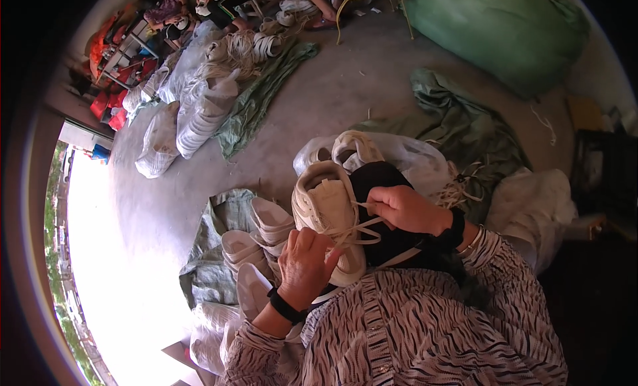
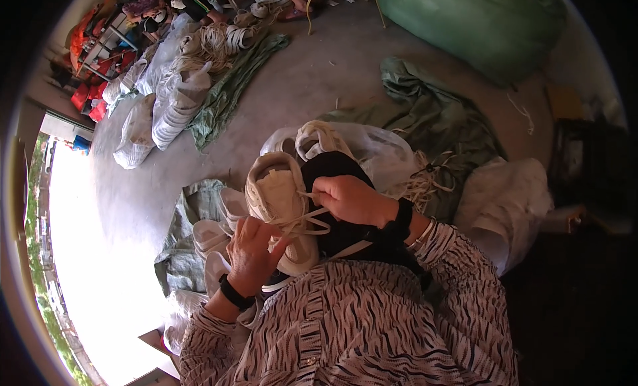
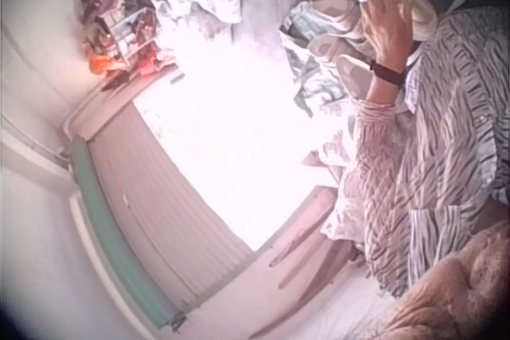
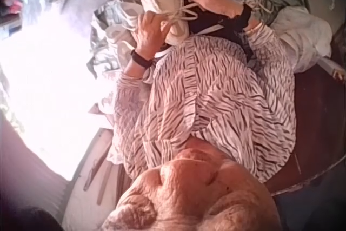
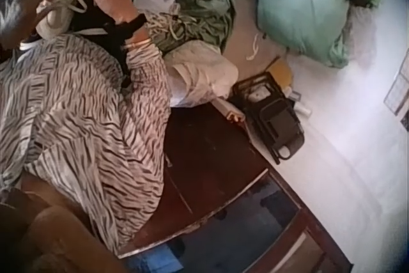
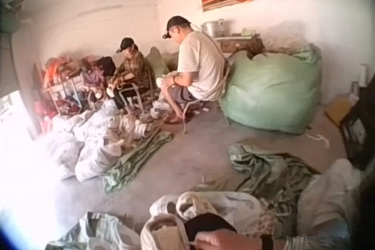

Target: Thread and assemble shoelaces into white athletic sneakers.

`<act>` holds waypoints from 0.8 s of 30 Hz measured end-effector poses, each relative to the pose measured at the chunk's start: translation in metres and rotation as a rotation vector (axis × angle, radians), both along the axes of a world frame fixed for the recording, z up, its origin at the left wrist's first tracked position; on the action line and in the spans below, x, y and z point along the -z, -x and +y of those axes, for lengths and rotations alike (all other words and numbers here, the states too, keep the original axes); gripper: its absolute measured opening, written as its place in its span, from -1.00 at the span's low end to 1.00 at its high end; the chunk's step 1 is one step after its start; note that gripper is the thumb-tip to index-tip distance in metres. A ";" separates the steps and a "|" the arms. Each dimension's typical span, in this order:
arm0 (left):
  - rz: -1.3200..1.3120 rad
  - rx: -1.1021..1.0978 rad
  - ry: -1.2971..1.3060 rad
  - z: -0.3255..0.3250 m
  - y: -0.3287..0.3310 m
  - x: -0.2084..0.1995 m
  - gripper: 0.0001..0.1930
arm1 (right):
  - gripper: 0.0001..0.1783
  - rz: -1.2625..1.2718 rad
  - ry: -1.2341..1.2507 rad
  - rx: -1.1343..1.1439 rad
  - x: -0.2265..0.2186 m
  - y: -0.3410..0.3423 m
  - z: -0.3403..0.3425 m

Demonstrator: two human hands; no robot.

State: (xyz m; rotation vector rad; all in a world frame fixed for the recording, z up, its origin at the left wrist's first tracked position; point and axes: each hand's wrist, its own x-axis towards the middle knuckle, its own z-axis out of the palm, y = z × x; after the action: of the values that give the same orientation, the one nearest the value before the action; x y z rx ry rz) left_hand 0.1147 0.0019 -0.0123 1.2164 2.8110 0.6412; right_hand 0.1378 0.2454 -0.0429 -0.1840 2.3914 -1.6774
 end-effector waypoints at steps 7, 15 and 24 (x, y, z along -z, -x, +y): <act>-0.309 0.003 -0.194 -0.005 0.026 0.001 -0.83 | -0.80 -0.422 0.674 0.308 0.014 0.010 0.018; -0.219 0.018 -0.020 -0.005 0.031 0.001 -0.85 | -0.79 -0.553 1.084 0.527 0.054 0.011 0.059; -0.302 -0.259 -0.371 -0.006 0.007 0.033 -0.76 | -0.82 -0.383 0.618 0.777 0.066 -0.001 0.096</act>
State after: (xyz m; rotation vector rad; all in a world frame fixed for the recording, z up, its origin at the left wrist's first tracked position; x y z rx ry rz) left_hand 0.1078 -0.0042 -0.0457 0.7037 2.6819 1.2865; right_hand 0.1387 0.3418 -0.1087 0.9964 1.6710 -2.4384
